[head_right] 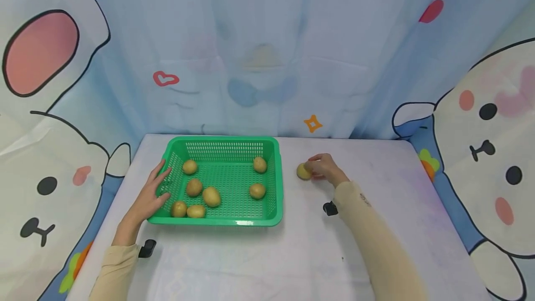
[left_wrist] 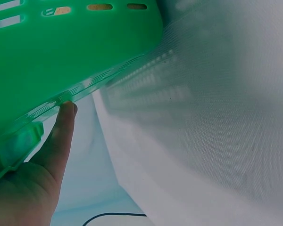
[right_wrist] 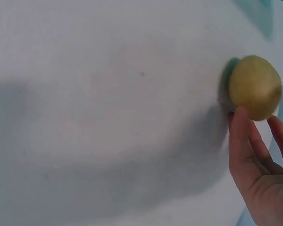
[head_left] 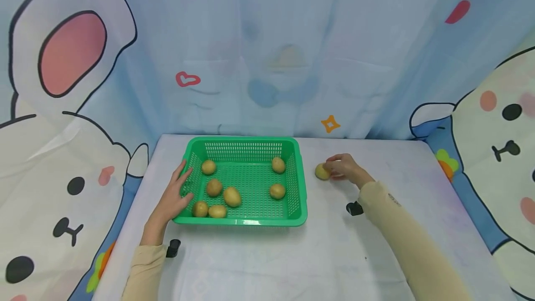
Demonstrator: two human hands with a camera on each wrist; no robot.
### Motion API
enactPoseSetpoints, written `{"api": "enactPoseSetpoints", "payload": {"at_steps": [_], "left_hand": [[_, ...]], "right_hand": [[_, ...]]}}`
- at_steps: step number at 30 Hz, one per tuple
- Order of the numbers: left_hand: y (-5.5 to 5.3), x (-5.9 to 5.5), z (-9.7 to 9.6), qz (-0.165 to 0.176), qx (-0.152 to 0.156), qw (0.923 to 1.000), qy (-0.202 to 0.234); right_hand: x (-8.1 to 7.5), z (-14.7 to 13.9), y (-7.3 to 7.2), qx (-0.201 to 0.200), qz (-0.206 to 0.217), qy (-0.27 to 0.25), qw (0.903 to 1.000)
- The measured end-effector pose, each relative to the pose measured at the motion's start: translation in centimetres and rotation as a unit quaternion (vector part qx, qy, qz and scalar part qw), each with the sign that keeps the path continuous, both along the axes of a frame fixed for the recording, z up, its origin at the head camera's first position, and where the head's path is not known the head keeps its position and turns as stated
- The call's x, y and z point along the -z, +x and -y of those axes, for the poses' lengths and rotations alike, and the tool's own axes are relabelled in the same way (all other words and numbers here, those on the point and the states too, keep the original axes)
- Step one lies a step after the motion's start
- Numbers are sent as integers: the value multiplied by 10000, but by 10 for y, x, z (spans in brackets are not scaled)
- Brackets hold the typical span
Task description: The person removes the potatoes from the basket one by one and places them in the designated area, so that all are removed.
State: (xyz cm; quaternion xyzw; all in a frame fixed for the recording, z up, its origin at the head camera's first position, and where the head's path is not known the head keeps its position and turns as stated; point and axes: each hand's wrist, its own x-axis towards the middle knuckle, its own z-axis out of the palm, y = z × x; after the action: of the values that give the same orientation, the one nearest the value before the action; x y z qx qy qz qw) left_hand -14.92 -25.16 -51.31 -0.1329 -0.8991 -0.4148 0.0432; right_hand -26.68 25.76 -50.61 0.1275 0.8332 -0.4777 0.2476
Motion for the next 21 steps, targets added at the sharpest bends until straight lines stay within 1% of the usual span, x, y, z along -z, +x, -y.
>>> {"api": "enactPoseSetpoints", "payload": {"at_steps": [4, 7, 10, 14, 16, 21], "left_hand": [[-2, 0, 0, 97, 8, 9999, 53], [-2, 0, -1, 163, 4, 9998, 66], [-3, -1, -1, 195, -7, 9998, 65], [-4, -1, 0, 230, -27, 9997, 53], [-3, -1, 0, 231, -33, 9997, 42], [-2, 1, 1, 196, -29, 9998, 12]], "right_hand": [[-17, -1, -6, -491, -105, 190, 9986], [-36, 2, -10, -927, -219, 346, 9949], [-58, 10, -14, -1382, -352, 455, 9887], [-83, 29, -17, -1948, -613, 525, 9775], [-93, 42, -18, -2144, -692, 516, 9729], [-110, 79, -20, -2572, -637, 430, 9633]]}}
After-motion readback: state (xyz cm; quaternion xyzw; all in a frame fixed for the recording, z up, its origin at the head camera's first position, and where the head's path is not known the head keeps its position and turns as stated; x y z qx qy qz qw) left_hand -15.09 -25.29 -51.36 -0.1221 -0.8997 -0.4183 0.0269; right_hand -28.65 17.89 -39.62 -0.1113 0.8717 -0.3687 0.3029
